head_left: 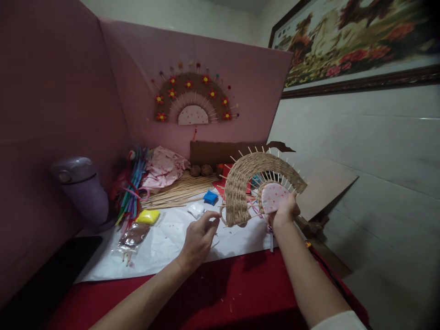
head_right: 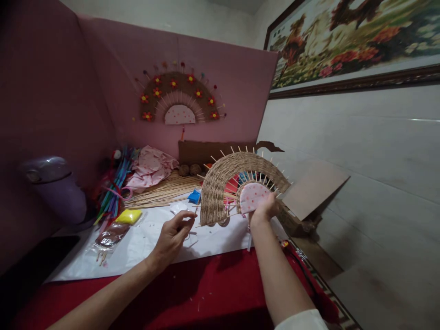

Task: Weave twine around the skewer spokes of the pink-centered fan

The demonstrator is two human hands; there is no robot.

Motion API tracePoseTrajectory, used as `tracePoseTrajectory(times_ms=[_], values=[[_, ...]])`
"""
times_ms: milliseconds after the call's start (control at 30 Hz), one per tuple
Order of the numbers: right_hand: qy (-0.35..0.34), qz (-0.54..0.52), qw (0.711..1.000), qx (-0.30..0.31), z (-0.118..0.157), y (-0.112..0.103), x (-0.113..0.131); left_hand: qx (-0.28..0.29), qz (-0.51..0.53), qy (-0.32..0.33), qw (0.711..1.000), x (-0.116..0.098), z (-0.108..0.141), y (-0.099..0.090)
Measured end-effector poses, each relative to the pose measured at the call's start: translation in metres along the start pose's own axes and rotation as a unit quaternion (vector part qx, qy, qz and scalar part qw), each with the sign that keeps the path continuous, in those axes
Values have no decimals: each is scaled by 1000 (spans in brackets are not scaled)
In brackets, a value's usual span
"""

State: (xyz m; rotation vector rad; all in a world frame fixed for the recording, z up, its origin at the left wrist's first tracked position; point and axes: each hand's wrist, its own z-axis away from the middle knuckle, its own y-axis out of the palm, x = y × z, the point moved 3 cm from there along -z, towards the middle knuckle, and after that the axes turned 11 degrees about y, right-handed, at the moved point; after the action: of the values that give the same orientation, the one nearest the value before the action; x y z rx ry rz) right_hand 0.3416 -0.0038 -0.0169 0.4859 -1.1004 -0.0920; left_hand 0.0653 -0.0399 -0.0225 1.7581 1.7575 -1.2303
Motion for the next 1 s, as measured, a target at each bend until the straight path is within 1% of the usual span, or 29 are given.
tracePoseTrajectory(times_ms=[67, 167, 233, 333, 467, 533, 600, 733, 900, 1000], values=[[-10, 6, 1000, -4, 4, 0, 4, -6, 14, 10, 1000, 1, -4, -3], [-23, 7, 1000, -3, 10, 0, 8, -17, -24, 67, 997, -2, -11, -10], [-32, 3, 999, -1, 11, 0, 8, -22, -30, 77, 996, -2, -14, -13], [-40, 1, 999, 3, 9, 1, 6, -21, 46, 25, 998, 2, -14, -11], [-47, 4, 999, 1, 5, 1, 4, 3, 140, -85, 987, 9, -8, 1], [-49, 3, 999, 1, 5, 1, 4, 19, 161, -106, 981, 11, -6, 5], [-49, -1, 999, 0, 5, 0, 4, 20, 139, -81, 987, 11, -5, 5], [-52, -5, 999, -5, 3, 0, 4, 10, 58, -31, 998, 6, -5, 1], [-60, -4, 998, -9, -7, 2, 0, 30, 0, 10, 999, 3, -4, 2], [-69, -6, 998, -6, -12, 3, -2, 26, -21, 28, 999, 2, -4, 2]])
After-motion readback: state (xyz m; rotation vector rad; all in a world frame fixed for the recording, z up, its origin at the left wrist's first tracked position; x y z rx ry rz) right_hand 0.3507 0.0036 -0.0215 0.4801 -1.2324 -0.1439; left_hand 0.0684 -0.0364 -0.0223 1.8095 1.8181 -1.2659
